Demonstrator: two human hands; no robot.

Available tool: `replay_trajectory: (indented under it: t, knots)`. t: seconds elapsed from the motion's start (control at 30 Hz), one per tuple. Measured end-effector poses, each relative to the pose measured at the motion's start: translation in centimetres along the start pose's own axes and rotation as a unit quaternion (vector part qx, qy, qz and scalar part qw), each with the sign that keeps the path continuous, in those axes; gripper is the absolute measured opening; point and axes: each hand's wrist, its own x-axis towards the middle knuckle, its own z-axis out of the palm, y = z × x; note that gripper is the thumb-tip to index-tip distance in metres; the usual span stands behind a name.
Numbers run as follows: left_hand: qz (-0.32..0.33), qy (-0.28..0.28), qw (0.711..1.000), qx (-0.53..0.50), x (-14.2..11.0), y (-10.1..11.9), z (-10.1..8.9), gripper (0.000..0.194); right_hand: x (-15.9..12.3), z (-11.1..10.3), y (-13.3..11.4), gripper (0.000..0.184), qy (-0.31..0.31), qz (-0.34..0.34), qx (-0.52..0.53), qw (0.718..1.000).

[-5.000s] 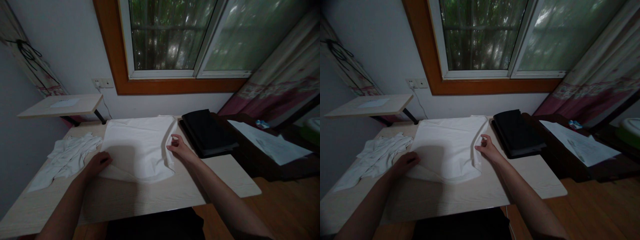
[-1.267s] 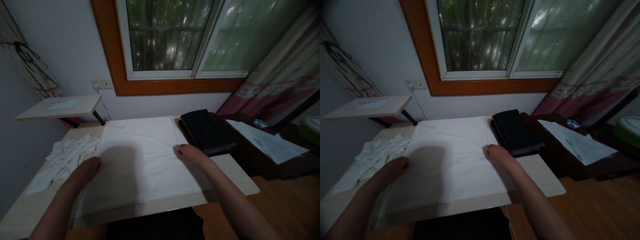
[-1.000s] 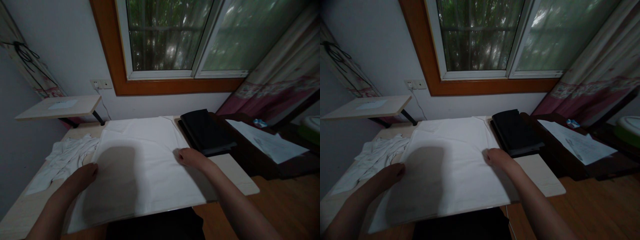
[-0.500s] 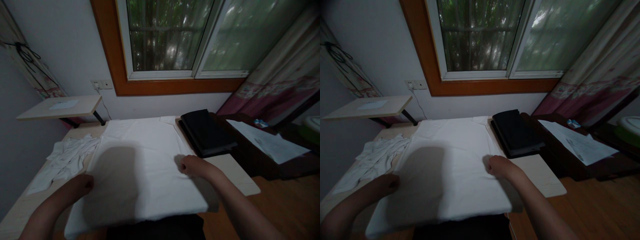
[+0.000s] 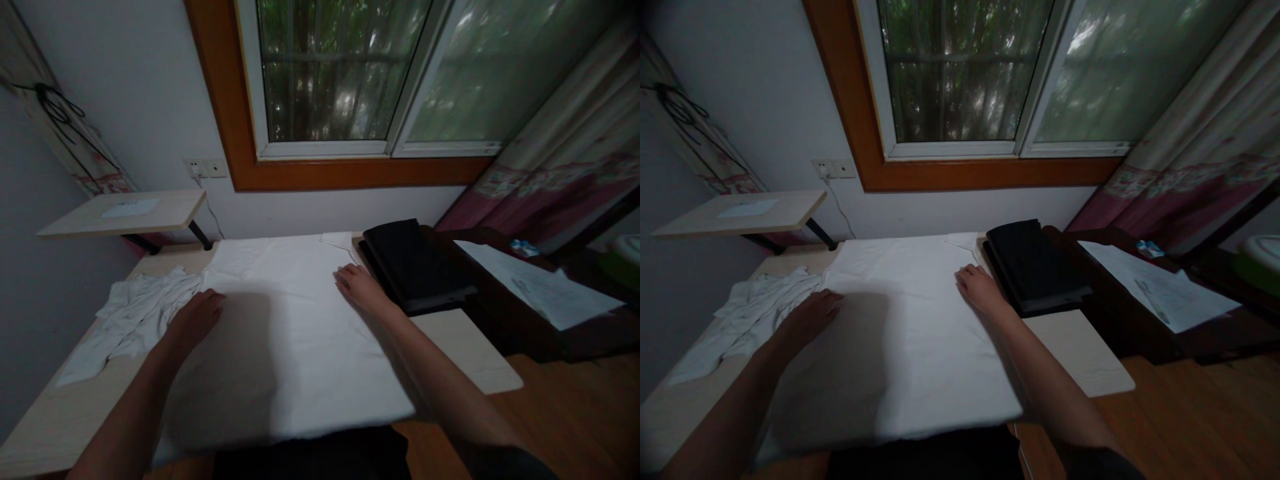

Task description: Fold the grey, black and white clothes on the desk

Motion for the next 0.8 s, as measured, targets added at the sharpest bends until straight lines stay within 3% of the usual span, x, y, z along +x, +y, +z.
replay_trajectory:
  t: [0.2, 0.33, 0.5, 0.8]
  knots:
    - [-0.073, 0.105, 0.991, 0.029, 3.0, 0.6, 2.4, 0.04, 0.2, 1.7, 1.4, 0.038, 0.111, 0.103, -0.016, 0.988]
    - [-0.101, 0.153, 0.983, 0.021, 2.7, 0.4, 3.4, 0.039, -0.2, 2.1, 1.6, 0.039, 0.122, 0.116, -0.03, 0.985]
    - [-0.099, 0.145, 0.984, 0.034, 1.5, 0.6, 3.2, 0.038, -0.3, 2.0, 1.2, 0.043, 0.076, 0.167, -0.052, 0.982]
    - [-0.188, 0.099, 0.973, 0.09, -0.8, 2.0, 1.9, 0.043, -1.5, 1.8, 1.0, 0.041, 0.035, 0.194, -0.068, 0.978]
